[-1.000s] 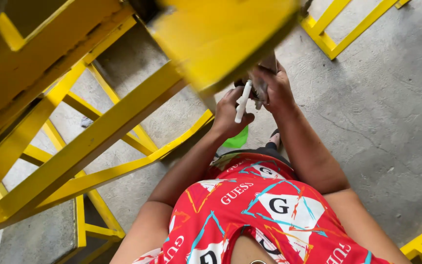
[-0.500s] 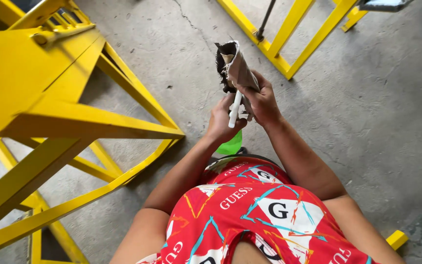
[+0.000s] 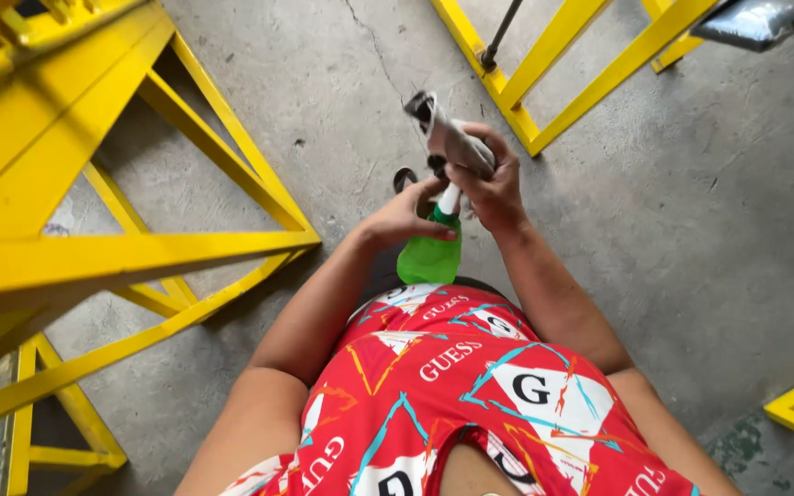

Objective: The recorder is cleaning yellow gym machines and weight plates using a spray bottle and a cloth.

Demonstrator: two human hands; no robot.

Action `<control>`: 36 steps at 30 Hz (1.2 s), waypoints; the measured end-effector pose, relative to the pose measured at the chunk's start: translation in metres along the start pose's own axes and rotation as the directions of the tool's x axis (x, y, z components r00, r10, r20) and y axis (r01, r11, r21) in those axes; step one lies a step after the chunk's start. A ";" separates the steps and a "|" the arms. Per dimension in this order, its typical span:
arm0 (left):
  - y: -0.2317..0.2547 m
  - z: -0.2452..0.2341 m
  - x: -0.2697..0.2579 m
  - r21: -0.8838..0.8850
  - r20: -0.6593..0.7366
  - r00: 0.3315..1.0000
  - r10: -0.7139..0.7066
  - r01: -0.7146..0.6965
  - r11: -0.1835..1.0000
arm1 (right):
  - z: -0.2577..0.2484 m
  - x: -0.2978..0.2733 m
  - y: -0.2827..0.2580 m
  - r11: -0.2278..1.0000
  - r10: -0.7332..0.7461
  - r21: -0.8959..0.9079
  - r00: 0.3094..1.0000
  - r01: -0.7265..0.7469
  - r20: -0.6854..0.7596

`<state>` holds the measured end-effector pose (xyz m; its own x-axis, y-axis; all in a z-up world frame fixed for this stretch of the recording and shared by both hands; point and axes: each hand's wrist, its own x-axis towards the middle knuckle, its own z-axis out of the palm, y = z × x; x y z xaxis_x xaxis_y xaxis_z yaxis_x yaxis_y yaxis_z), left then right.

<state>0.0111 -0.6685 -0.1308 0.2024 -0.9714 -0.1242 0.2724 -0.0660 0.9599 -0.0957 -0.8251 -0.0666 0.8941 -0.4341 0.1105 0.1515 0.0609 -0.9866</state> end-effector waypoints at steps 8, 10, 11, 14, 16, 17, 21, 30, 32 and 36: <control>0.085 -0.021 0.100 0.176 -0.080 0.989 -0.127 0.139 0.974 | -0.026 0.119 0.002 0.954 -0.231 -0.221 0.966 0.203 -0.113; 0.074 -0.046 0.137 0.224 -0.079 0.988 -0.136 0.150 0.963 | -0.039 0.161 0.005 0.950 -0.252 -0.223 0.957 0.217 -0.142; 0.058 -0.062 0.157 0.279 -0.155 0.988 -0.003 0.046 0.959 | -0.048 0.185 0.008 0.931 -0.282 -0.275 0.952 0.240 -0.121; 0.079 -0.092 0.191 0.329 -0.296 0.955 -0.004 0.106 0.938 | -0.085 0.249 0.026 0.853 -0.326 -0.455 0.942 0.255 -0.083; 0.100 -0.117 0.210 0.316 -0.364 0.922 -0.132 0.256 0.914 | -0.110 0.293 0.039 0.777 -0.350 -0.577 0.935 0.252 -0.064; 0.101 -0.132 0.219 0.369 -0.388 0.913 -0.128 0.281 0.886 | -0.122 0.313 0.043 0.677 -0.337 -0.711 0.939 0.189 -0.072; 0.078 -0.179 0.245 0.466 -0.424 0.903 -0.060 0.275 0.841 | -0.135 0.356 0.079 0.309 -0.268 -0.950 0.962 0.041 -0.046; 0.149 -0.185 0.246 0.627 -0.267 0.926 -0.266 0.377 0.682 | -0.179 0.373 0.086 0.229 -0.146 -0.824 0.855 0.519 0.498; 0.146 -0.186 0.249 0.600 -0.281 0.921 -0.269 0.387 0.700 | -0.220 0.392 0.092 0.188 -0.156 -0.866 0.885 0.463 0.439; 0.153 -0.183 0.257 0.562 -0.212 0.938 -0.274 0.347 0.751 | -0.233 0.406 0.085 0.070 -0.153 -0.955 0.949 0.288 0.275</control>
<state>0.2768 -0.8870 -0.0621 0.3143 -0.8447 -0.4331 -0.2543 -0.5145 0.8189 0.1817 -1.2059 -0.1335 0.9412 -0.1745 0.2891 -0.1350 -0.9792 -0.1516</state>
